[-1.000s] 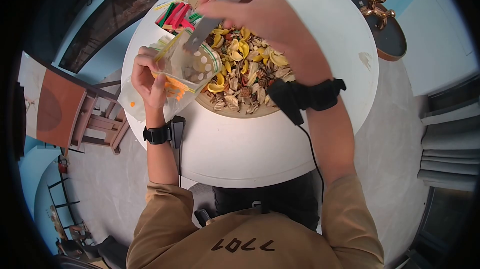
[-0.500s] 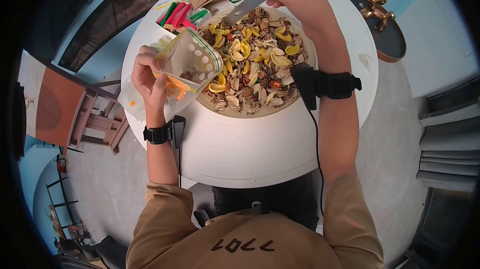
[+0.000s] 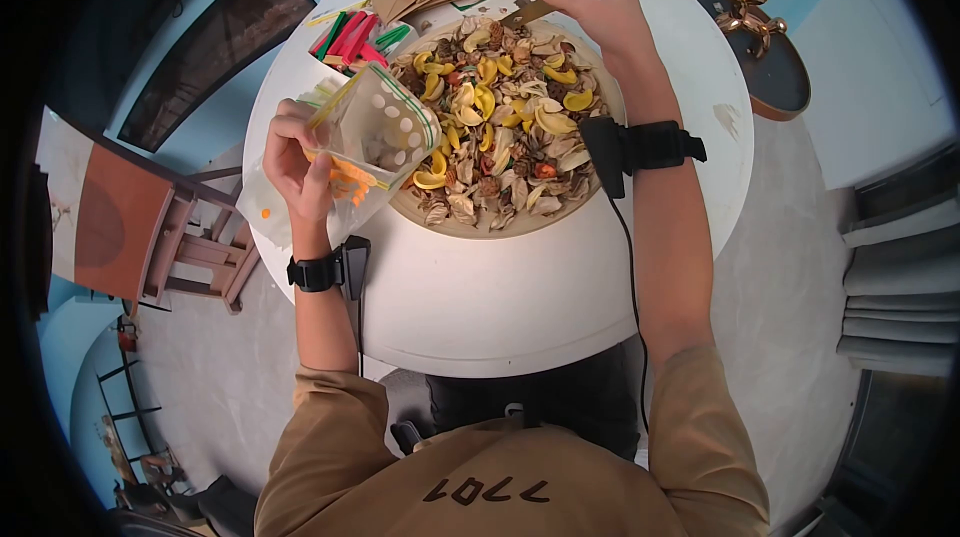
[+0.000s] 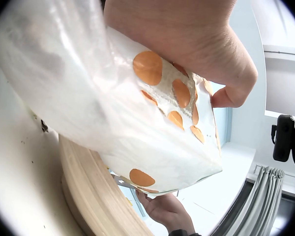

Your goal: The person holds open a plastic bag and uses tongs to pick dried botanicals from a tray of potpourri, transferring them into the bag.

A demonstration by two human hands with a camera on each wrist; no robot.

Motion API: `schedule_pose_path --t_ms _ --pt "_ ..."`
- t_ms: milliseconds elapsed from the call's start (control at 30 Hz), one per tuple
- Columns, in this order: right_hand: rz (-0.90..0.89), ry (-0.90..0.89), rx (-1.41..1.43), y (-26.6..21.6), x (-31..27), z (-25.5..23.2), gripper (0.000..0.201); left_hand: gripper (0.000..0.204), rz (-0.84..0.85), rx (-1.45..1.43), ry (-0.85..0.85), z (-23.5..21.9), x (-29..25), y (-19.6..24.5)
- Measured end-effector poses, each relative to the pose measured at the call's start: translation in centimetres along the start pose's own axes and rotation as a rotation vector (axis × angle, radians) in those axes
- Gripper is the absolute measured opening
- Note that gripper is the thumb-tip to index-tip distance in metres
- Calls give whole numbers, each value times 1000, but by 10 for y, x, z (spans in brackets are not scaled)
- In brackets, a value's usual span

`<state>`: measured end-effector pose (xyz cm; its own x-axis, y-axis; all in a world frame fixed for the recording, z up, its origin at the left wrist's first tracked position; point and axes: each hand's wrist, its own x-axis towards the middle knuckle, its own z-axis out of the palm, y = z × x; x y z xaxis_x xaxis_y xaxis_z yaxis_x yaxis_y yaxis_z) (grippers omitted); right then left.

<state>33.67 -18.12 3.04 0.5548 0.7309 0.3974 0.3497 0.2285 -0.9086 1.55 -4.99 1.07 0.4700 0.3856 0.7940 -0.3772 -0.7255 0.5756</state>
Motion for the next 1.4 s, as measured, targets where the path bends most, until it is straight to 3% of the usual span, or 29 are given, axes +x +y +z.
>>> schedule_pose_path --t_ms 133,433,700,800,1233,1400 --pt "4 1 52 5 -1 4 38 20 -6 -2 2 0 0 -1" --pt "150 -32 -264 -8 -5 2 42 20 -12 2 -4 0 0 2" --pt "59 -78 -399 -6 -8 -2 29 20 -15 -5 -5 0 0 0" --pt "118 -130 -417 -9 -8 -2 24 20 -13 -3 -6 1 0 0" --pt "-22 -237 -353 -7 -9 -7 26 20 -11 -2 -4 0 0 -1" --pt "-104 -164 -516 -6 -8 -9 26 20 -16 -1 -3 1 0 -1"
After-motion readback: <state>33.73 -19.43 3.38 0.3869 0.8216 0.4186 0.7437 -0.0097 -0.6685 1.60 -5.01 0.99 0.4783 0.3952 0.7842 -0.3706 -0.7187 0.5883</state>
